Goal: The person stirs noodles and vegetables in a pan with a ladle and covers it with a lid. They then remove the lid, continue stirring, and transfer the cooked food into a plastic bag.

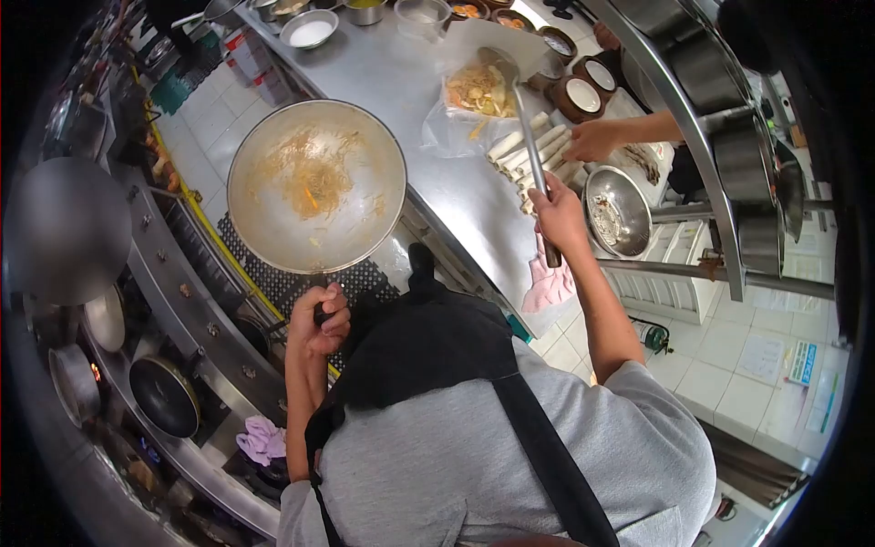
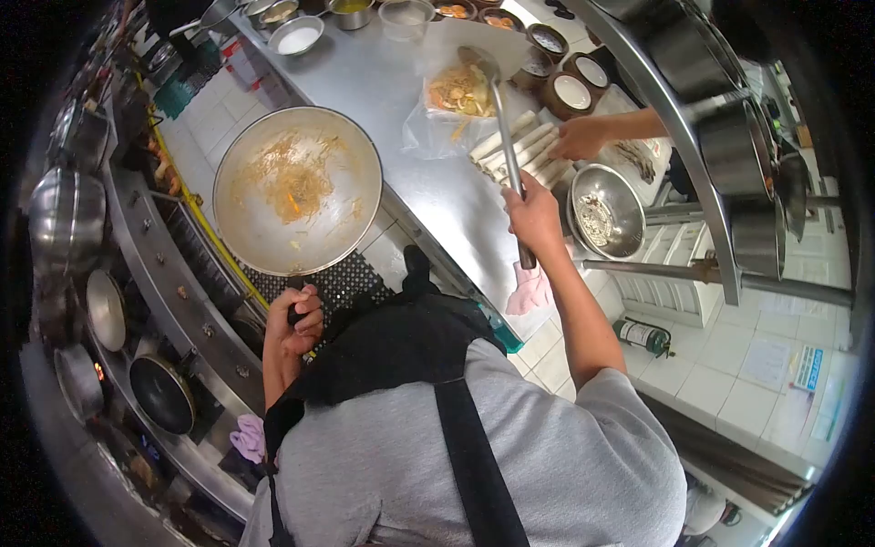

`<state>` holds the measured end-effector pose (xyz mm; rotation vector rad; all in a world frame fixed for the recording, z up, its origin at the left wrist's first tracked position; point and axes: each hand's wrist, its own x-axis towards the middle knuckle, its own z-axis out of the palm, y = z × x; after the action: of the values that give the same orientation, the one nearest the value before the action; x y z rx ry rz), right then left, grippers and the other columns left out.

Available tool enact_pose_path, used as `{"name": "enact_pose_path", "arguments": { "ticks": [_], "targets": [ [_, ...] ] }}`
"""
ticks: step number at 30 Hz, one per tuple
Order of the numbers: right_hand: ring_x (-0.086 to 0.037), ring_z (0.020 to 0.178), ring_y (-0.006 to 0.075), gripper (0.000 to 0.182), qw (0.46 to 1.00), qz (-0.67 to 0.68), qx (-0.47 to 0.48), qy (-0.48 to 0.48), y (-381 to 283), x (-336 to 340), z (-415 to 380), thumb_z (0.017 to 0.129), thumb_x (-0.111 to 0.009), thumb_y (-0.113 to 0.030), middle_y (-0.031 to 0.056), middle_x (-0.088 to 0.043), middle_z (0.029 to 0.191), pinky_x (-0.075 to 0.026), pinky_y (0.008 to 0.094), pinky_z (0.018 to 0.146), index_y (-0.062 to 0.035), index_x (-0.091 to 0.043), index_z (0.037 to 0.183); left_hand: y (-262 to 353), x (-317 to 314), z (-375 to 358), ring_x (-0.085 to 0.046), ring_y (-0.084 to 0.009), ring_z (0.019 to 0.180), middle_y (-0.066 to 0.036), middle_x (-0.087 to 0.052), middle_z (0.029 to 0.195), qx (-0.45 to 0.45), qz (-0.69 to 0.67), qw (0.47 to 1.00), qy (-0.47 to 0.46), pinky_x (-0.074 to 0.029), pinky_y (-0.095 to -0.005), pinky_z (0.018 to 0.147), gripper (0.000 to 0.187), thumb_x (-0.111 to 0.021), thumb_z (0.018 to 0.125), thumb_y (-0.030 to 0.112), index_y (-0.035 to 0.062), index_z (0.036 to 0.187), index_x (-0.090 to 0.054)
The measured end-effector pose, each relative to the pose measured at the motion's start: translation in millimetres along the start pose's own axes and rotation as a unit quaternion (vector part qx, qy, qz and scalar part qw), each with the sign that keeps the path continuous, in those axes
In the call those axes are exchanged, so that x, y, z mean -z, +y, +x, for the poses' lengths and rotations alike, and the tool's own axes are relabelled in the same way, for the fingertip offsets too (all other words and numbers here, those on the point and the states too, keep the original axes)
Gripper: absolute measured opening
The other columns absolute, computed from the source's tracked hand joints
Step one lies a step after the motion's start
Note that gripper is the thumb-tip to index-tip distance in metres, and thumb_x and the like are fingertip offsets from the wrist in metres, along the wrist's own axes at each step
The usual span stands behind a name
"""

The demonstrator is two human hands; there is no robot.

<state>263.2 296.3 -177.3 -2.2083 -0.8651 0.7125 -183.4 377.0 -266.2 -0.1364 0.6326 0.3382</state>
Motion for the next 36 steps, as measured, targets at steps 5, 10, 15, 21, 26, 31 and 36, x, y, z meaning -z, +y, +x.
{"name": "enact_pose_path", "arguments": {
  "ticks": [5, 10, 15, 21, 26, 31, 36],
  "targets": [
    [-0.054, 0.046, 0.0125, 0.024, 0.973, 0.223, -0.045, -0.032, 14, -7, -29, 0.101, -0.061, -0.02, 0.0024, -0.059, 0.075, -0.042, 0.0277, 0.043, -0.0016, -0.065, 0.115, -8, -4, -5, -0.036, -0.0097, 0.045, 0.005, -0.047, 0.066, -0.023, 0.024, 0.999, 0.009, -0.028, -0.025, 0.039, 0.008, -0.062, 0.09, 0.015, 0.0166, 0.089, -0.054],
    [-0.049, 0.044, 0.0099, 0.039, 0.911, 0.393, -0.051, -0.117, -2, -2, -86, 0.107, -0.055, -0.023, 0.0011, -0.054, 0.075, -0.041, 0.025, 0.04, -0.0022, -0.054, 0.14, -9, 1, -1, -0.036, -0.0097, 0.045, 0.005, -0.048, 0.065, -0.017, 0.005, 1.0, 0.002, -0.029, -0.0263, 0.04, 0.006, -0.06, 0.09, 0.013, 0.0153, 0.089, -0.054],
    [-0.042, 0.041, 0.0084, 0.051, 0.758, 0.553, -0.126, -0.322, -17, -3, -112, 0.108, -0.051, -0.021, 0.0019, -0.052, 0.076, -0.037, 0.0248, 0.037, 0.0022, -0.042, 0.152, -13, 3, -5, -0.038, -0.0101, 0.045, 0.005, -0.049, 0.065, -0.008, -0.037, 0.999, -0.03, -0.031, -0.0262, 0.04, 0.002, -0.056, 0.091, 0.011, 0.0128, 0.09, -0.057],
    [-0.043, 0.043, 0.0079, 0.052, 0.73, 0.486, -0.181, -0.445, -33, -38, -143, 0.107, -0.054, -0.023, 0.0012, -0.053, 0.077, -0.036, 0.0244, 0.038, 0.0025, -0.044, 0.151, -24, 24, -34, -0.038, -0.0101, 0.046, 0.005, -0.05, 0.065, -0.031, -0.032, 0.998, -0.043, -0.032, -0.0257, 0.042, 0.005, -0.055, 0.092, 0.012, 0.0129, 0.093, -0.06],
    [-0.045, 0.043, 0.0084, 0.051, 0.785, 0.36, -0.156, -0.48, -55, -68, -175, 0.105, -0.057, -0.02, 0.0006, -0.05, 0.072, -0.036, 0.0245, 0.038, 0.0024, -0.047, 0.15, -42, 62, -81, -0.039, -0.0115, 0.045, 0.004, -0.05, 0.065, -0.071, -0.02, 0.997, -0.035, -0.029, -0.0274, 0.04, 0.004, -0.058, 0.09, 0.012, 0.0145, 0.093, -0.059],
    [-0.043, 0.041, 0.0085, 0.056, 0.766, 0.283, -0.144, -0.559, -65, -83, -182, 0.102, -0.061, -0.022, 0.0, -0.05, 0.071, -0.035, 0.0254, 0.037, 0.0007, -0.047, 0.151, -111, 88, -130, -0.037, -0.0103, 0.043, 0.003, -0.049, 0.065, -0.185, -0.006, 0.983, -0.013, -0.027, -0.0272, 0.041, 0.009, -0.062, 0.089, 0.014, 0.0159, 0.091, -0.053],
    [-0.039, 0.037, 0.007, 0.058, 0.702, 0.205, -0.116, -0.672, -56, -102, -198, 0.102, -0.059, -0.024, -0.0021, -0.047, 0.068, -0.03, 0.0257, 0.032, 0.0001, -0.044, 0.153, -231, 122, -163, -0.036, -0.01, 0.042, 0.001, -0.045, 0.059, -0.348, -0.003, 0.938, 0.001, -0.026, -0.0282, 0.041, 0.024, -0.063, 0.092, 0.018, 0.0131, 0.072, -0.051]
  ]
}}
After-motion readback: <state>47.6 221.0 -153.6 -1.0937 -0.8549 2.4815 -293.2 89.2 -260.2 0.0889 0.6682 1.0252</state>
